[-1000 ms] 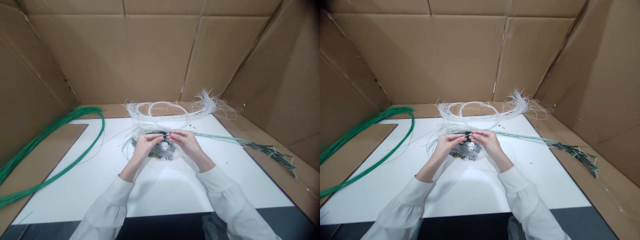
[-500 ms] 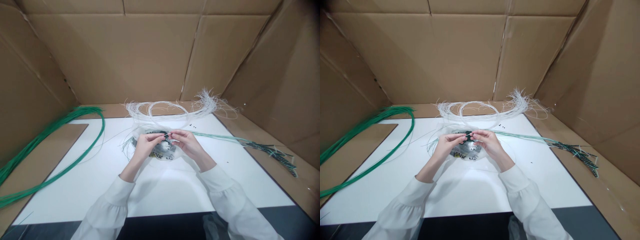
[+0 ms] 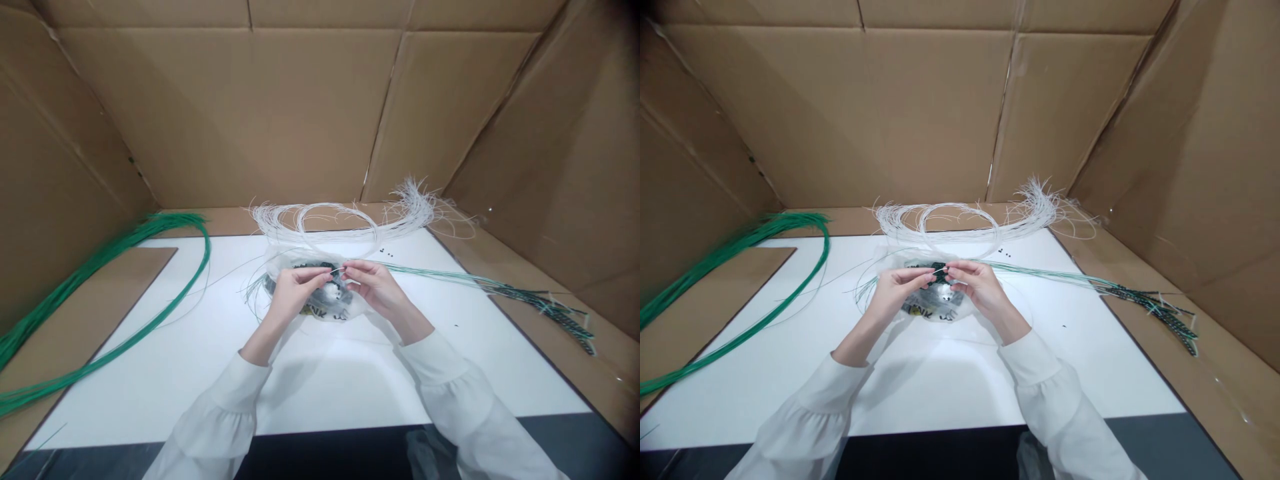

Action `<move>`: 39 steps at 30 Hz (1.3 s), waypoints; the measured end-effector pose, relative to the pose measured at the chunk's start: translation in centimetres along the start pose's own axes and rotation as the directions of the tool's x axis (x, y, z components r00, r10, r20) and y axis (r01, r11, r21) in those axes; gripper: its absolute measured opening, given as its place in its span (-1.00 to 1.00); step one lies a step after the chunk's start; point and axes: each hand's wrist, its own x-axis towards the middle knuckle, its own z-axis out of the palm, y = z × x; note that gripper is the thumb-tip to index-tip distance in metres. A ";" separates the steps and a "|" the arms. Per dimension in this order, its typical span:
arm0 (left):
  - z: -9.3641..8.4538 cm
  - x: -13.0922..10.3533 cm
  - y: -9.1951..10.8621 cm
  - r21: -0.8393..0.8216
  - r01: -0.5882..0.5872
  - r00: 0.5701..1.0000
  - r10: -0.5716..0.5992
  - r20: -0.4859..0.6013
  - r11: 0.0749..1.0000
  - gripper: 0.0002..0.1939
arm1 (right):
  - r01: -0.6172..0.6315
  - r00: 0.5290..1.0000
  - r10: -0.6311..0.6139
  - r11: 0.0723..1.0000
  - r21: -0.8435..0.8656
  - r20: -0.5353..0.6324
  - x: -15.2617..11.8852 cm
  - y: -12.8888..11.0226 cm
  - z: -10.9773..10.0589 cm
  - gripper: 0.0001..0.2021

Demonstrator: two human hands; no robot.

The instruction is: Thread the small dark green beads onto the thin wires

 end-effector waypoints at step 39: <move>0.2 -0.2 0.0 0.105 -0.084 0.996 0.088 -0.026 0.991 -0.71 | 0.054 0.998 -0.057 0.994 -0.097 -0.034 0.0 -0.2 0.0 -0.82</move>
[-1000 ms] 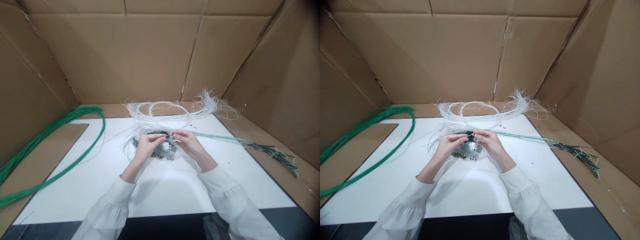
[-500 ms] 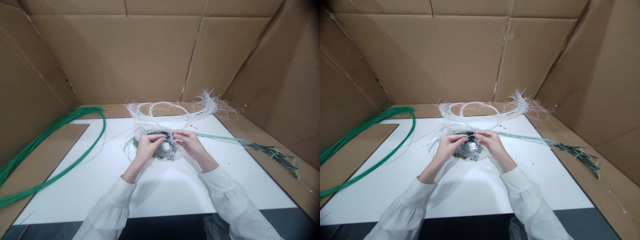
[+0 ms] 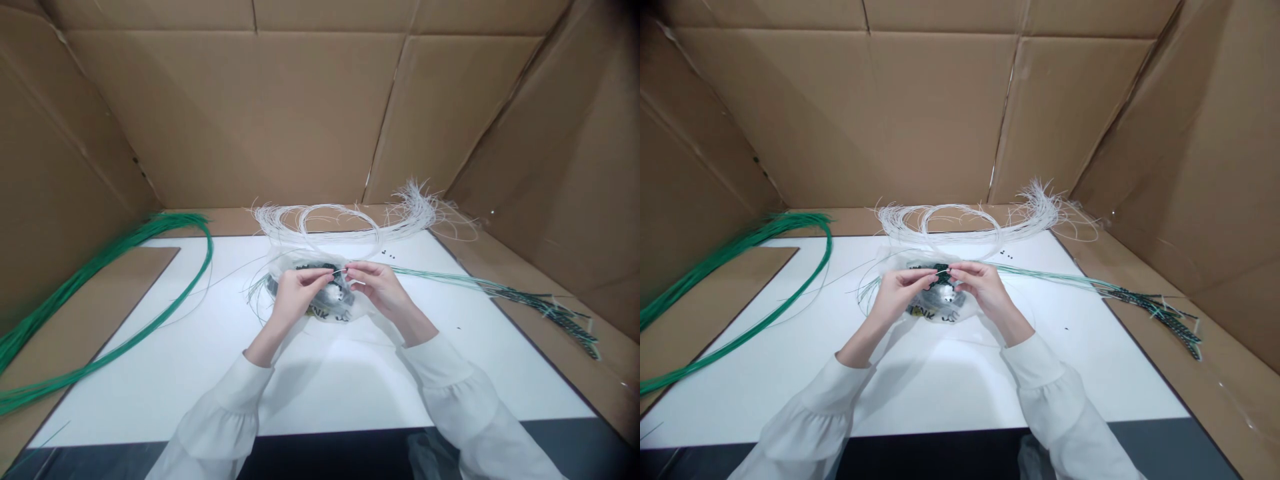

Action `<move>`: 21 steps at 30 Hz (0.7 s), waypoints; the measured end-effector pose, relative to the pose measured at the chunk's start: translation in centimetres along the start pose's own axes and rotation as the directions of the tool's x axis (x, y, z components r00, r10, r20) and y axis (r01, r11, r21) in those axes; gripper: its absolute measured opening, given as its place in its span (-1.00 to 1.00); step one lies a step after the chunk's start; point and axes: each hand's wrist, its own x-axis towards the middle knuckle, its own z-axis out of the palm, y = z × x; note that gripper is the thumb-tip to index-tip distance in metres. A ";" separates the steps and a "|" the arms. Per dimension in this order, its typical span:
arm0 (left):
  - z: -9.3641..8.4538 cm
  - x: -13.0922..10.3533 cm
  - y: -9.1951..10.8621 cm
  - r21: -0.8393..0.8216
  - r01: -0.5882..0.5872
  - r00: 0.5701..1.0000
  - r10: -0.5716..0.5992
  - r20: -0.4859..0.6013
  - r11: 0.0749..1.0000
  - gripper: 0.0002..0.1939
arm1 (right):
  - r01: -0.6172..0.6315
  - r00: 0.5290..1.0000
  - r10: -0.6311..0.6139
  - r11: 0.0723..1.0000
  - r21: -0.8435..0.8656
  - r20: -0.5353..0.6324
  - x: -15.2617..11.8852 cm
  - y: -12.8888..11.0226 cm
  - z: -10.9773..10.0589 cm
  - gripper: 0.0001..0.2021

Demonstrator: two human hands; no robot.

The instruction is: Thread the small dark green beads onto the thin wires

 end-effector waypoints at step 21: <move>0.0 -0.1 -0.2 0.171 -0.085 0.996 0.084 0.008 0.982 -0.77 | 0.093 0.995 -0.097 0.985 -0.147 -0.021 0.1 0.1 0.0 -0.82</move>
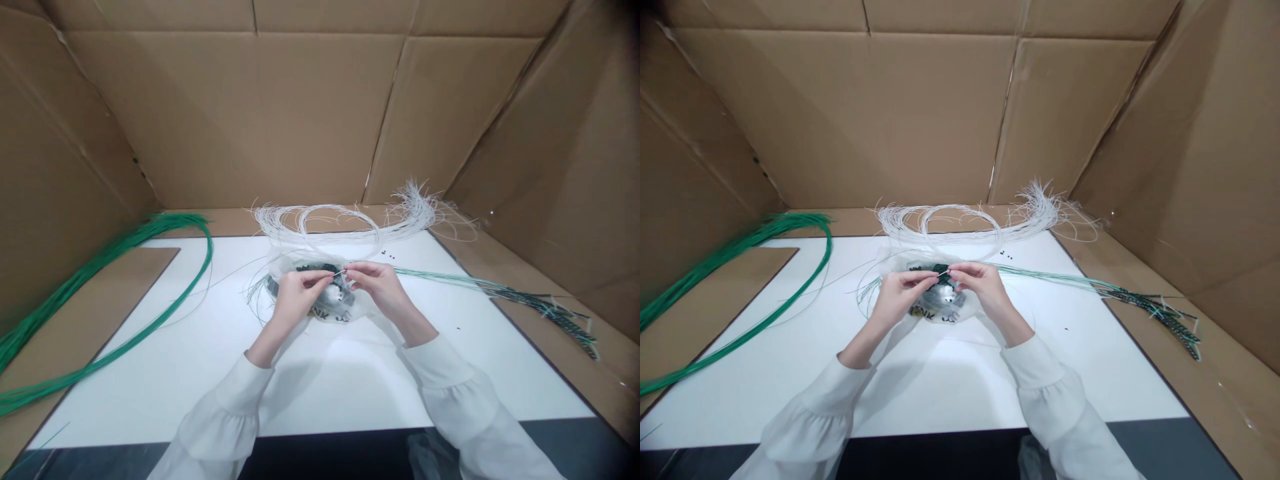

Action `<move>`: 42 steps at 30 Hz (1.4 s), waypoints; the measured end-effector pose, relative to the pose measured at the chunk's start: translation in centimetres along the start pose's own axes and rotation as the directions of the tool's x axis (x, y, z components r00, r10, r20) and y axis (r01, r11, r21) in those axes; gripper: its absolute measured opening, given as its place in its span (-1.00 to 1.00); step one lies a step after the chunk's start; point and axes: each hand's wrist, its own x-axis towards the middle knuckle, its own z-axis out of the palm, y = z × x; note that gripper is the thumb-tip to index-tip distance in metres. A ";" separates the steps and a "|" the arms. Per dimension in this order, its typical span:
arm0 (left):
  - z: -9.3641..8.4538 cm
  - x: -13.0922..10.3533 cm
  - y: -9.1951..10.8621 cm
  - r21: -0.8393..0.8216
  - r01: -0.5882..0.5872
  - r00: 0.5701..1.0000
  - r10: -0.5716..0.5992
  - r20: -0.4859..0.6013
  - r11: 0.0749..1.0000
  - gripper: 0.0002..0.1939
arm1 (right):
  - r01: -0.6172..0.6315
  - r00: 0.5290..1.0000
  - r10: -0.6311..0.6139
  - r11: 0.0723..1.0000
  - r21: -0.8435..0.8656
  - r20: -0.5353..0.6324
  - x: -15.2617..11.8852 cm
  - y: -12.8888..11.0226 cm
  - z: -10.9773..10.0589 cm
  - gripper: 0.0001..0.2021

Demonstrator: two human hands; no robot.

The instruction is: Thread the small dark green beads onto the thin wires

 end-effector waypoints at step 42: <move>0.0 0.0 0.4 0.106 -0.018 1.000 0.017 0.012 0.994 -0.80 | 0.007 1.000 -0.007 1.000 -0.027 0.010 0.0 0.1 0.1 -0.79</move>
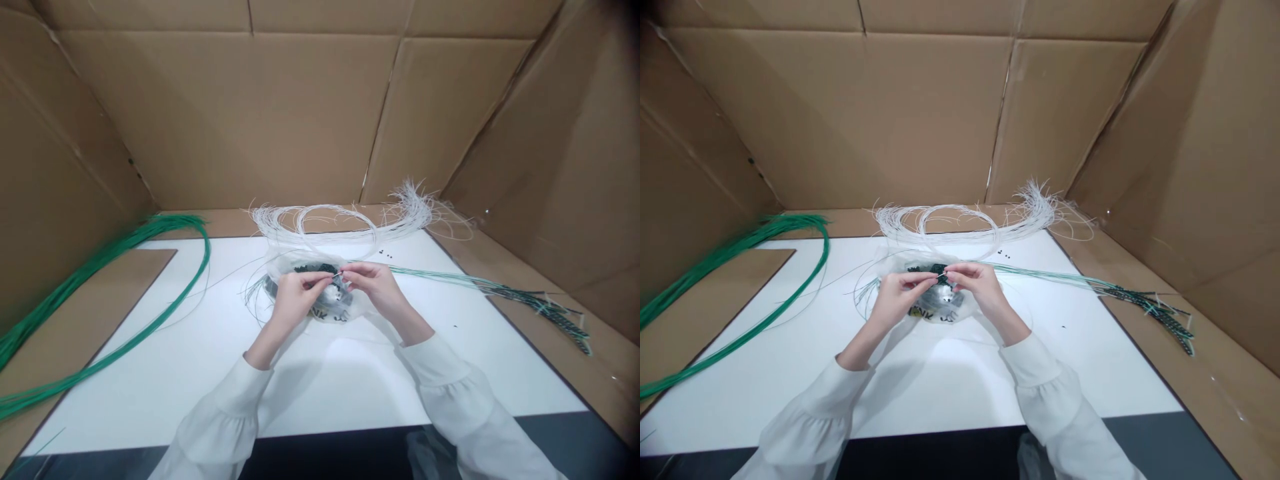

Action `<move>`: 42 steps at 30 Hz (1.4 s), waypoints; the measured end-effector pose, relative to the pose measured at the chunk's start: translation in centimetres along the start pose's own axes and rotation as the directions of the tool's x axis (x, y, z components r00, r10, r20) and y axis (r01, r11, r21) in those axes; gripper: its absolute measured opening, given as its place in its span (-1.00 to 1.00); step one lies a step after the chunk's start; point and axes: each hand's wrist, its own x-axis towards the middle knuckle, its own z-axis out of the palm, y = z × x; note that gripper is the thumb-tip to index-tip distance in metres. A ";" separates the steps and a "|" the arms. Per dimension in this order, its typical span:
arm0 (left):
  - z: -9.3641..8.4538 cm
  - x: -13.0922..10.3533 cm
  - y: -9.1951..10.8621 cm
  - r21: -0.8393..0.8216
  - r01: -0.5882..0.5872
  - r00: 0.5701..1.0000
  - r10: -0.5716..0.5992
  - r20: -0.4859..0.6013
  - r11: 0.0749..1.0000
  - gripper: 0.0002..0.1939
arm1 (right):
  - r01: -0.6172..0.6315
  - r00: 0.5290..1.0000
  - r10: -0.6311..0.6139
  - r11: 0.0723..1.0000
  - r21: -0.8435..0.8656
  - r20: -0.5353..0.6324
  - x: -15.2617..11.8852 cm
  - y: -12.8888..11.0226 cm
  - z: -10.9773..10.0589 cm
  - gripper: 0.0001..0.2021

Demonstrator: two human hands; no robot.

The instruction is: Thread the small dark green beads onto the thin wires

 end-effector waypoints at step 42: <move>0.3 -0.6 1.0 -0.146 -0.050 0.999 0.048 -0.018 0.988 -0.76 | 0.203 0.979 -0.205 0.975 -0.087 -0.019 -0.8 -0.1 0.9 -0.71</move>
